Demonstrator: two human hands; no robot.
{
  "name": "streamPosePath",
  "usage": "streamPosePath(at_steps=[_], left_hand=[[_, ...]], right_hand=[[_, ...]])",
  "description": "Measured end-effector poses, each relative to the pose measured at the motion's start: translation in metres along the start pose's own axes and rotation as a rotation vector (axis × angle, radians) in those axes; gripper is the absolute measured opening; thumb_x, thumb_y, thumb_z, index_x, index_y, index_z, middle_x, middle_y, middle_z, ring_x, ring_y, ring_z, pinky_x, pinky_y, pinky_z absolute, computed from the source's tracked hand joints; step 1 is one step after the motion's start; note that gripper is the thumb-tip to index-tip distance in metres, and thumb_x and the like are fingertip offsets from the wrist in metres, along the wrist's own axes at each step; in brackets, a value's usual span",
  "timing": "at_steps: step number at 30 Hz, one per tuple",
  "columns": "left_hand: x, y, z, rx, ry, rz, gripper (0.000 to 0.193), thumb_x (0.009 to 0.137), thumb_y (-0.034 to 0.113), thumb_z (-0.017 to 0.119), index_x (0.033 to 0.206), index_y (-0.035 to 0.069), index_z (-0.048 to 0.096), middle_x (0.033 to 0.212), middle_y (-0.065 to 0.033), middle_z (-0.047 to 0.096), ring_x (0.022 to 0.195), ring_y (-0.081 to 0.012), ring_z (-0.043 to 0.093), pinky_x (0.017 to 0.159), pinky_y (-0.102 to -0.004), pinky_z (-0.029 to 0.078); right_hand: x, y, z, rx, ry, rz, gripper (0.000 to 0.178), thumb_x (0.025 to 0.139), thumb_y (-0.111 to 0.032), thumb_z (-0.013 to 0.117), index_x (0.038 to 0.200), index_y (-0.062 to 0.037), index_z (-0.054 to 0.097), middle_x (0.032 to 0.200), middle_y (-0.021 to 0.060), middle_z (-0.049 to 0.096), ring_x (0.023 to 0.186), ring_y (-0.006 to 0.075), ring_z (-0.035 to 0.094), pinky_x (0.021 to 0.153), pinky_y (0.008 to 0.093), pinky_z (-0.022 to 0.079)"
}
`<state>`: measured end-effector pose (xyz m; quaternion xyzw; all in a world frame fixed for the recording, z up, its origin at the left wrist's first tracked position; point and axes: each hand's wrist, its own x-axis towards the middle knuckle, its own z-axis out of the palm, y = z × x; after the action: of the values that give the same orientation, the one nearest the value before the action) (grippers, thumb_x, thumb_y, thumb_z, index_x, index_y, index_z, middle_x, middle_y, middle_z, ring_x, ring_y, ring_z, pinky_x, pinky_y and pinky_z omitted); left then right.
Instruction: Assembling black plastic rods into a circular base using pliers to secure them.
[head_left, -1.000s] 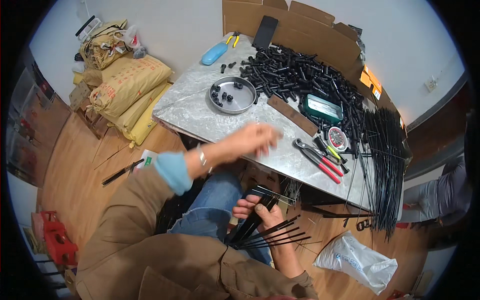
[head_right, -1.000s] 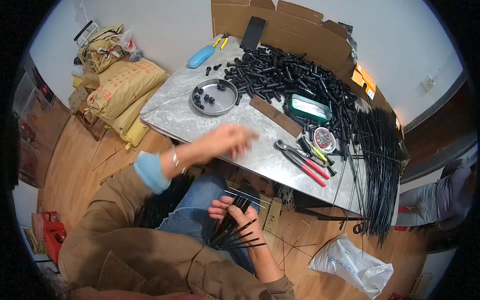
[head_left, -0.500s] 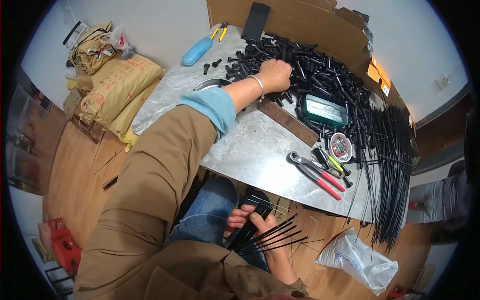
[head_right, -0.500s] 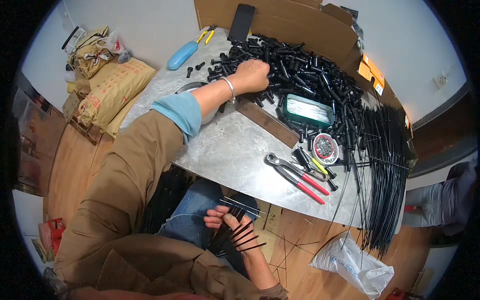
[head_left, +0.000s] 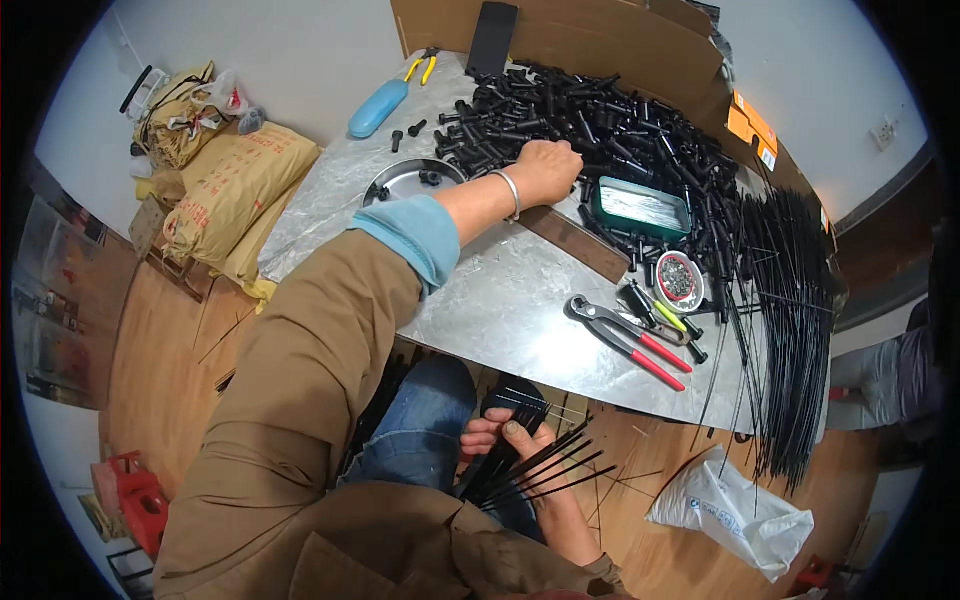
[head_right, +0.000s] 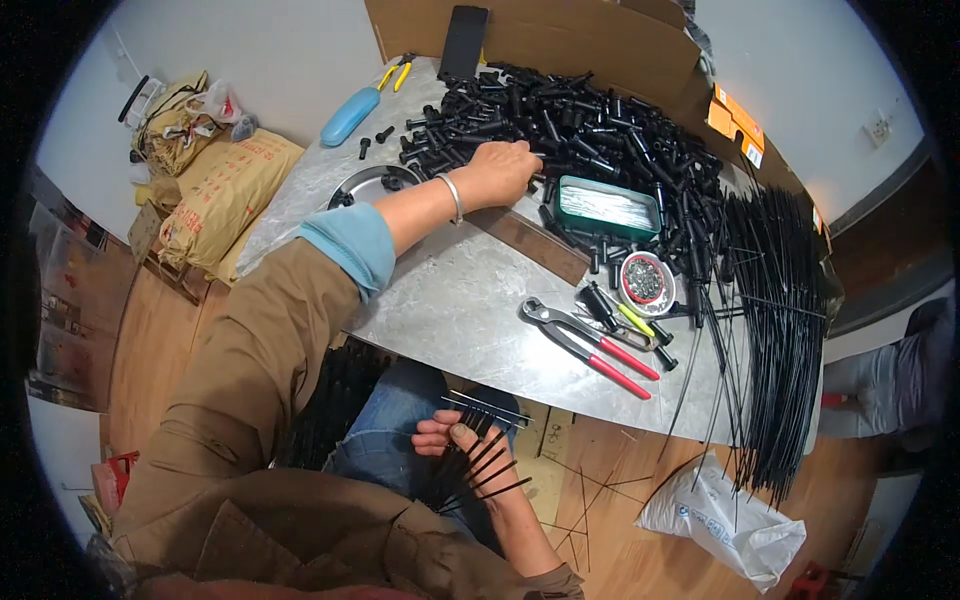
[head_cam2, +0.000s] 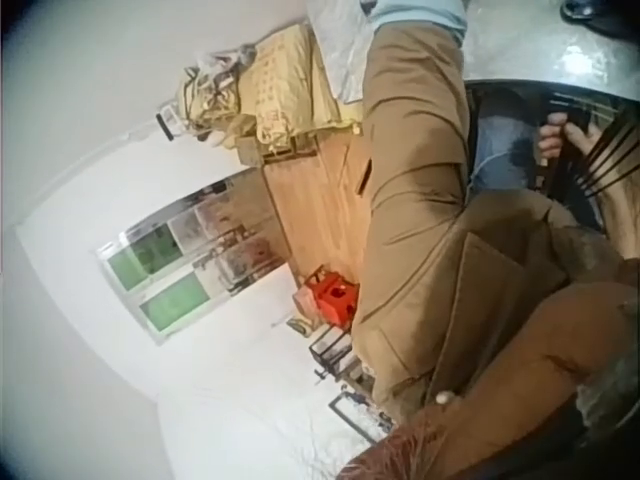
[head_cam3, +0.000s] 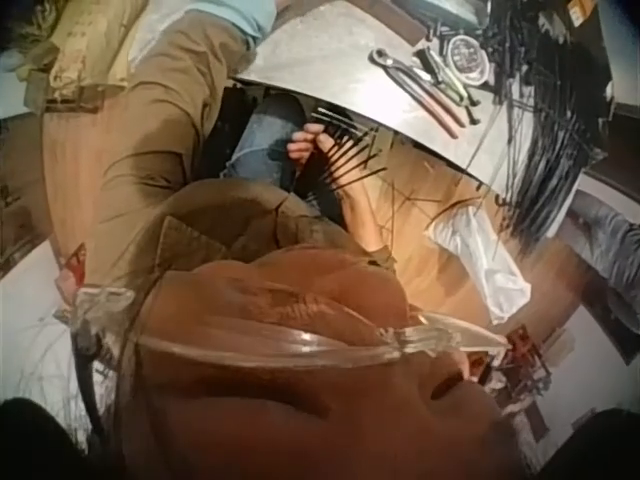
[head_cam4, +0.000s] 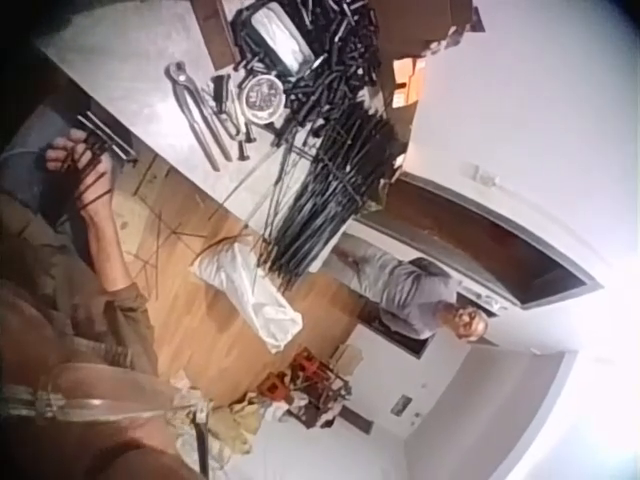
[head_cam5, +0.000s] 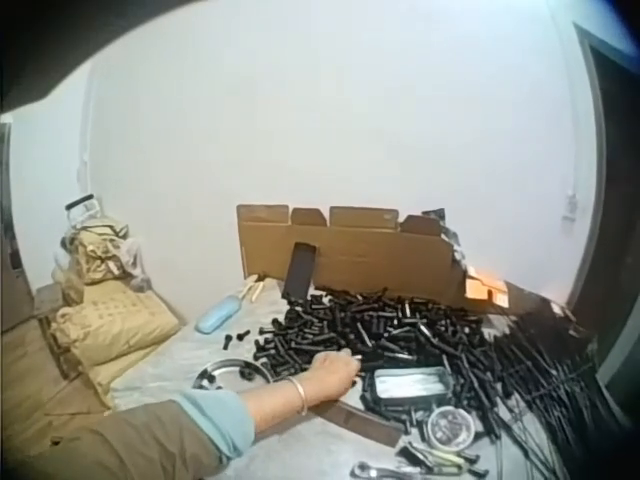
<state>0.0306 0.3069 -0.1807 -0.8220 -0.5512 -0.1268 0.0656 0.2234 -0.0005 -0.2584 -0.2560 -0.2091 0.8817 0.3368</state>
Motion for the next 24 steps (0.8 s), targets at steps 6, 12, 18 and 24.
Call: streamPosePath(at_steps=[6,12,18,24], left_hand=[[0.007,0.000,0.001,-0.109,0.107,-0.101,0.022,0.075,0.018,0.066,0.091,0.003,0.066,0.097,-0.0202,0.060,0.085,-0.0383,0.064,0.074,-0.0443,0.053],[-0.050,0.034,-0.061,-0.912,-0.077,-0.162,0.025,0.083,0.026,0.068,0.088,0.001,0.063,0.075,-0.0064,0.065,0.069,-0.0114,0.062,0.060,-0.0268,0.051],[-0.188,0.103,-0.063,-1.705,-0.131,-0.300,0.024,0.089,0.018,0.058,0.101,-0.003,0.057,0.085,-0.0102,0.065,0.069,-0.0134,0.063,0.063,-0.0252,0.053],[-0.269,0.147,-0.038,-2.247,0.122,-0.753,0.026,0.092,0.015,0.055,0.111,-0.001,0.051,0.095,-0.0127,0.060,0.086,-0.0212,0.062,0.072,-0.0301,0.053]], right_hand=[[0.000,-0.001,-0.012,0.162,-0.106,0.041,0.043,0.092,-0.021,0.058,0.124,0.0040,0.043,0.109,0.0279,0.061,0.097,0.0416,0.063,0.084,0.0517,0.053],[-0.006,-0.010,0.012,-0.015,0.038,-0.025,0.027,0.096,-0.024,0.051,0.108,-0.0008,0.044,0.099,0.0237,0.060,0.086,0.0389,0.066,0.074,0.0484,0.057],[-0.011,0.005,0.014,0.025,0.017,-0.141,0.019,0.097,-0.020,0.047,0.108,-0.0063,0.041,0.096,0.0219,0.060,0.082,0.0337,0.067,0.072,0.0496,0.059],[-0.023,0.014,0.041,-0.177,0.068,-0.130,0.023,0.097,-0.021,0.046,0.112,-0.0047,0.042,0.097,0.0218,0.060,0.081,0.0335,0.067,0.071,0.0499,0.059]])
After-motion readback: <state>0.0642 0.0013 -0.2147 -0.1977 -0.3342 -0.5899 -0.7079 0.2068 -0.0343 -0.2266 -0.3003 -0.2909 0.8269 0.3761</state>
